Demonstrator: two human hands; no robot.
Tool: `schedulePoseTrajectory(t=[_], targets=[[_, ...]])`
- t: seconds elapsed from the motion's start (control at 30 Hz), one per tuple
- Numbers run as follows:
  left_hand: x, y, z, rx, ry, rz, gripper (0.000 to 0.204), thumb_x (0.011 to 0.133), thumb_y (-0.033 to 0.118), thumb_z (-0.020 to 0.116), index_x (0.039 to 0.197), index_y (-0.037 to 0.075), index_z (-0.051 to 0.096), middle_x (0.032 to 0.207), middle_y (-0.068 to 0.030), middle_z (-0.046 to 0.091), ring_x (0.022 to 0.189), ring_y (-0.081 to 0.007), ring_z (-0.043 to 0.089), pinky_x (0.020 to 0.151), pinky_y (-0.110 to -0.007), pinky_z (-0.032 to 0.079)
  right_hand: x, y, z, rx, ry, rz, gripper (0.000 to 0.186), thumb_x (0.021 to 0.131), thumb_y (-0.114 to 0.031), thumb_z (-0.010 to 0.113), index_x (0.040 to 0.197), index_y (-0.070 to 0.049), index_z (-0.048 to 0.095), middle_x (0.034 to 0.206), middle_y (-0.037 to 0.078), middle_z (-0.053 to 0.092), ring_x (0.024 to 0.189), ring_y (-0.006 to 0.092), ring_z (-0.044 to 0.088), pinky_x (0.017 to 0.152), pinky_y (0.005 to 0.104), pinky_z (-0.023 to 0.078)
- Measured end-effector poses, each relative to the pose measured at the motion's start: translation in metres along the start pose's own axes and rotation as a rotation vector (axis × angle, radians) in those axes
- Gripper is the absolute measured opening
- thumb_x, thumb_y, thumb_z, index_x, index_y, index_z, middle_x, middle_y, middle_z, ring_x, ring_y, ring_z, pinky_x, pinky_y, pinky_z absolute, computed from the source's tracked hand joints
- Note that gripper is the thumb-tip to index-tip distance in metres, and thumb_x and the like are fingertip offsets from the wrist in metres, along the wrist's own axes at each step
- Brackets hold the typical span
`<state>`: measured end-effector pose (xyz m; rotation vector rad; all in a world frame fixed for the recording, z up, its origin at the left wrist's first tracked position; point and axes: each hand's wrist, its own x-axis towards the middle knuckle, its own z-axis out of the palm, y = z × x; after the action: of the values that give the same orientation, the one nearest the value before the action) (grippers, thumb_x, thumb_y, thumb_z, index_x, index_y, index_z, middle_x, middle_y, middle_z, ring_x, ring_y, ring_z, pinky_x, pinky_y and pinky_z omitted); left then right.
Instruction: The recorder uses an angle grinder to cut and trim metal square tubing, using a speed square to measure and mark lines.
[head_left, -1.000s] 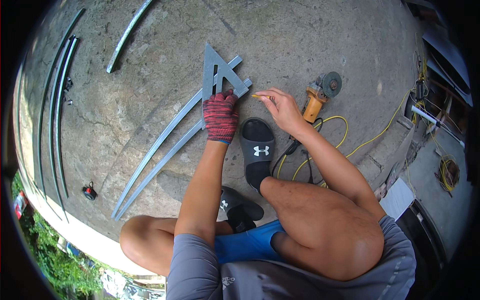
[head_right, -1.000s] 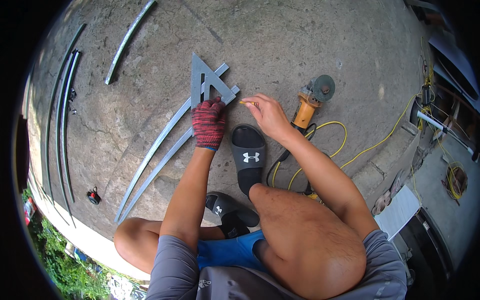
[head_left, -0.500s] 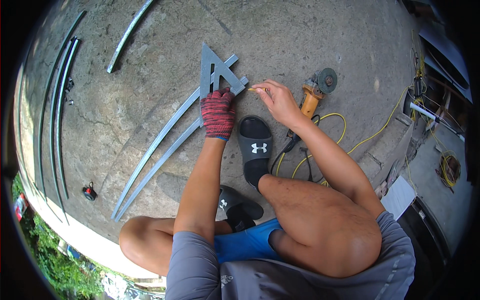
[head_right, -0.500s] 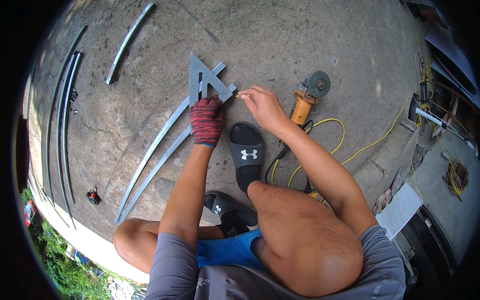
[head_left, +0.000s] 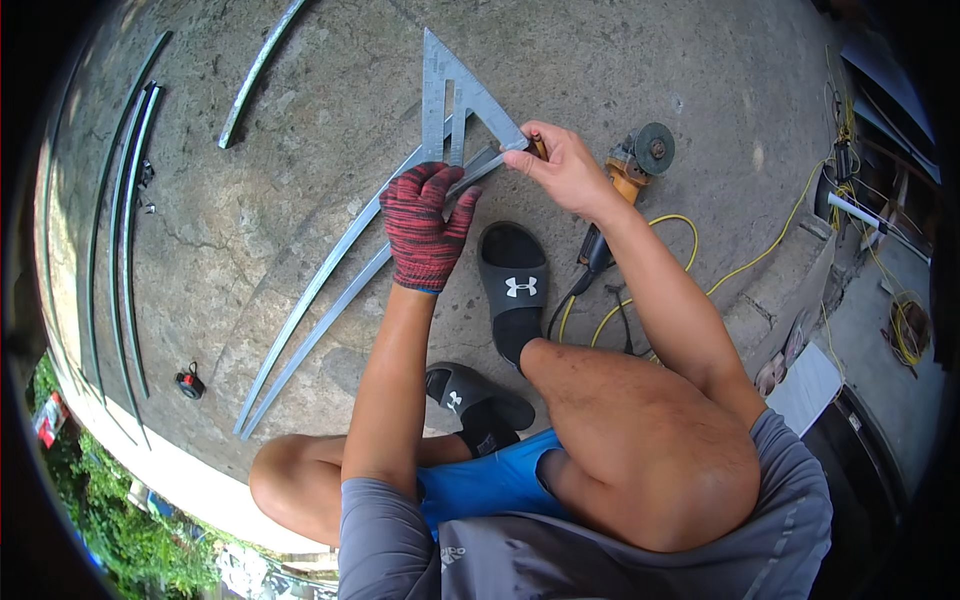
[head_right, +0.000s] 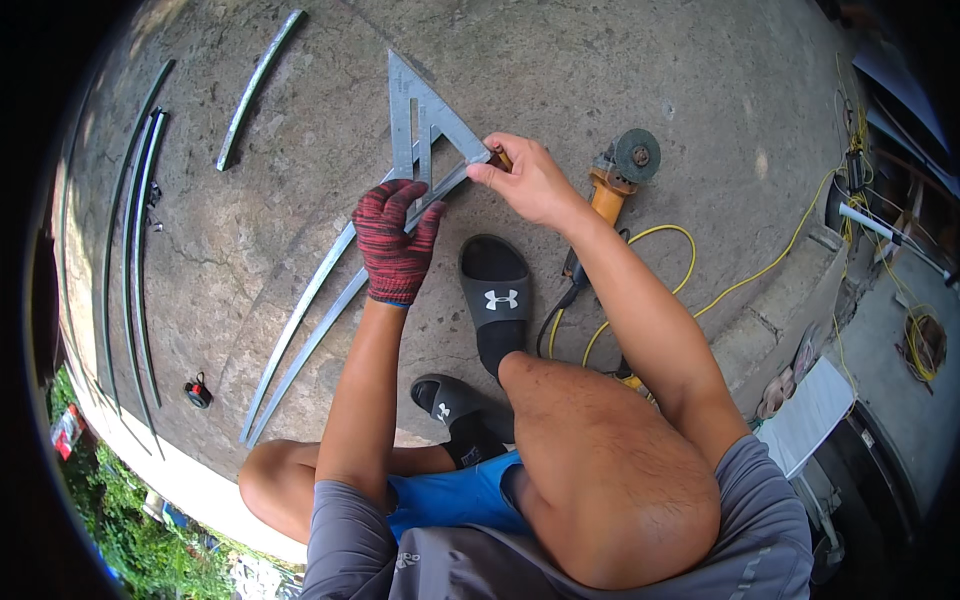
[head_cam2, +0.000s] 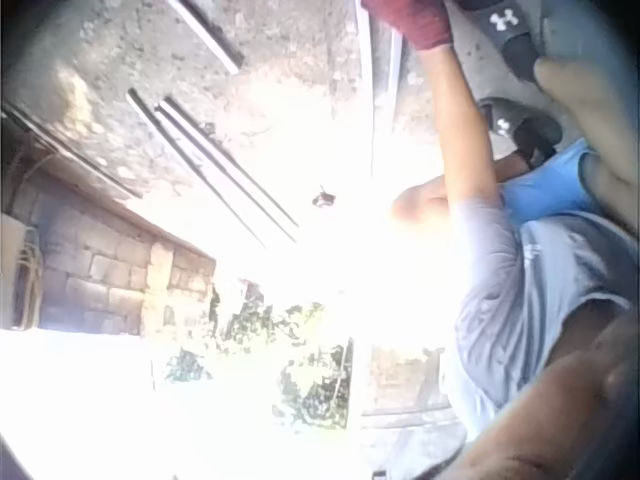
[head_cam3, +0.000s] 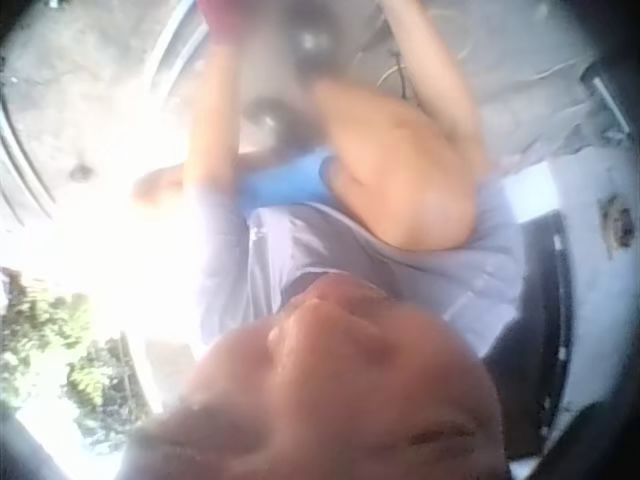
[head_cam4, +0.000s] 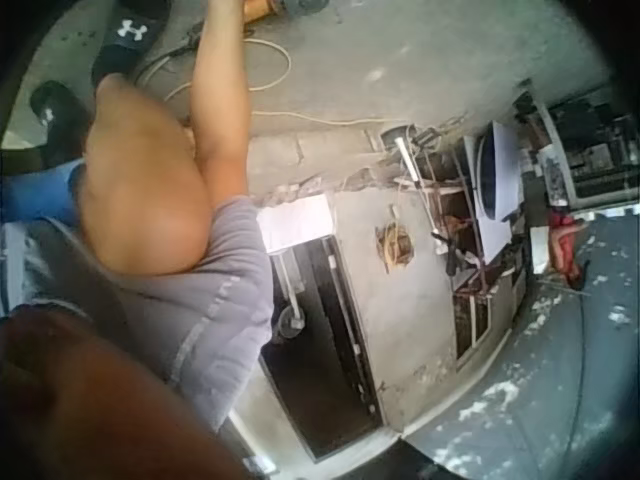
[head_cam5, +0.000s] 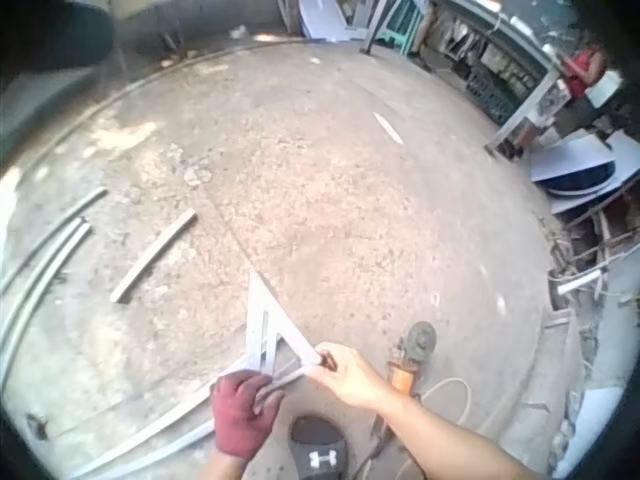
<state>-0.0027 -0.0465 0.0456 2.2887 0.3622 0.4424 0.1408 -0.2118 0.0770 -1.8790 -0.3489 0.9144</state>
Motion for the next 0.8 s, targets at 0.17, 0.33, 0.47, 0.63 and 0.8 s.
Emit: schedulePoseTrajectory(t=[0.17, 0.33, 0.47, 0.63, 0.8], targets=[[0.016, -0.043, -0.004, 0.282, -0.078, -0.314, 0.039, 0.08, 0.018, 0.077, 0.114, 0.007, 0.063, 0.113, -0.0165, 0.061, 0.106, -0.0342, 0.059, 0.093, -0.045, 0.048, 0.005, -0.023, -0.068, 0.19, 0.346, 0.021, 0.023, 0.093, -0.025, 0.069, 0.094, -0.003, 0.064, 0.075, -0.003, 0.056, 0.067, 0.0049, 0.045, 0.06, 0.0236, 0.037], [0.016, -0.073, -0.014, 0.409, -0.467, -0.387, 0.036, 0.082, 0.023, 0.074, 0.115, 0.013, 0.065, 0.109, -0.0154, 0.064, 0.107, -0.0358, 0.059, 0.095, -0.046, 0.047, 0.009, -0.032, -0.073, 0.4, 0.425, -0.241, 0.021, 0.097, -0.024, 0.063, 0.103, -0.004, 0.066, 0.082, -0.002, 0.059, 0.068, 0.0031, 0.047, 0.06, 0.02, 0.038], [0.017, -0.073, -0.019, 0.189, -0.498, -0.48, 0.029, 0.089, 0.018, 0.065, 0.117, 0.01, 0.062, 0.111, -0.0199, 0.067, 0.104, -0.0386, 0.063, 0.092, -0.046, 0.05, 0.009, -0.031, -0.071, 0.39, 0.508, -0.101, 0.006, 0.096, -0.014, 0.061, 0.1, -0.008, 0.062, 0.074, -0.005, 0.051, 0.063, 0.0045, 0.046, 0.056, 0.0193, 0.036], [0.013, -0.079, -0.017, -0.078, -0.6, -0.499, 0.039, 0.094, 0.017, 0.061, 0.132, 0.01, 0.05, 0.113, -0.0195, 0.067, 0.105, -0.0334, 0.065, 0.092, -0.041, 0.05, 0.01, -0.019, -0.067, 0.431, 0.42, -0.188, 0.021, 0.097, -0.023, 0.063, 0.105, -0.004, 0.066, 0.083, -0.002, 0.059, 0.069, 0.003, 0.047, 0.06, 0.0205, 0.038], [0.01, -0.07, -0.01, 0.224, -0.577, -0.403, 0.046, 0.084, 0.021, 0.073, 0.126, 0.01, 0.059, 0.117, -0.0189, 0.06, 0.103, -0.0361, 0.062, 0.091, -0.043, 0.051, 0.01, -0.011, -0.063, 0.43, 0.332, -0.141, 0.021, 0.097, -0.022, 0.063, 0.106, -0.004, 0.065, 0.083, -0.001, 0.059, 0.068, 0.0032, 0.046, 0.061, 0.0202, 0.038]])
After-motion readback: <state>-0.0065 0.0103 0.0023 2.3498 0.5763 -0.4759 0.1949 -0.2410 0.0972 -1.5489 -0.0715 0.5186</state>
